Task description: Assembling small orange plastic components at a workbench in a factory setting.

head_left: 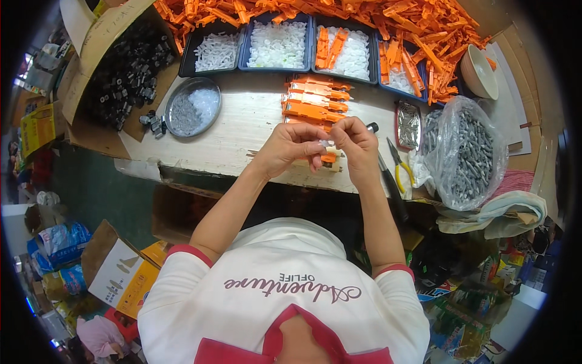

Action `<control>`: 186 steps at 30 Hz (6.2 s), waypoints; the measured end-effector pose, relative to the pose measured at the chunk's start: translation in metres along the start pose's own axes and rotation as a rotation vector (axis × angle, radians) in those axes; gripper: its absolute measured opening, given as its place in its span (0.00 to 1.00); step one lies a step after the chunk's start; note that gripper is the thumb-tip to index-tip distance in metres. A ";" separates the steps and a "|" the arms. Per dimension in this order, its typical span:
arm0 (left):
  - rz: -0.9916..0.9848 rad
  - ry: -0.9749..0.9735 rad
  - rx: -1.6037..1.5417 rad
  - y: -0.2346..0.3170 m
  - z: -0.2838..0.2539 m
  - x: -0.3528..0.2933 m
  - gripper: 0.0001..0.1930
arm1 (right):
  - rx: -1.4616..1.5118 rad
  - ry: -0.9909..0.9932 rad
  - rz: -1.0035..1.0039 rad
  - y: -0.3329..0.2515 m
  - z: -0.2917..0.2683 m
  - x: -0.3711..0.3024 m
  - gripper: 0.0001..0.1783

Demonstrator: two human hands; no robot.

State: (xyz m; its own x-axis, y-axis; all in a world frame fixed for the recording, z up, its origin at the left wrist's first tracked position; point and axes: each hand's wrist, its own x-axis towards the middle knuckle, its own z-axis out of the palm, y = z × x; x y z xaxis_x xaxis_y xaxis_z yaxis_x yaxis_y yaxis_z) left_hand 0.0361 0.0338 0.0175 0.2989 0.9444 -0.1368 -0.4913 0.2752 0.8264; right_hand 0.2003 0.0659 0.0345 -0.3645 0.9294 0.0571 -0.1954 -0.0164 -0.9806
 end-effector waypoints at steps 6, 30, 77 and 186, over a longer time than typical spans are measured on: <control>0.050 0.006 0.034 0.000 0.002 -0.008 0.08 | -0.104 0.044 -0.007 -0.004 0.009 -0.008 0.07; 0.157 0.292 0.177 -0.001 -0.011 -0.027 0.06 | -1.031 -0.114 -0.646 0.012 0.012 -0.006 0.07; 0.502 -0.262 1.808 0.004 0.087 0.273 0.07 | -0.421 0.157 0.007 0.016 -0.088 -0.027 0.04; 0.455 0.456 1.280 -0.042 -0.017 -0.025 0.13 | -1.277 -0.216 -0.543 0.007 -0.017 -0.007 0.04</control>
State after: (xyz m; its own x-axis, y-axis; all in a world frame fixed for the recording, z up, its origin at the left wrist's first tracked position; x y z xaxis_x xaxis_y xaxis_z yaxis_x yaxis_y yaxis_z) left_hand 0.0352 0.0016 -0.0236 -0.0860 0.9466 0.3109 0.6639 -0.1782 0.7263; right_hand 0.2168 0.0657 0.0239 -0.6650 0.6357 0.3919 0.5539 0.7719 -0.3122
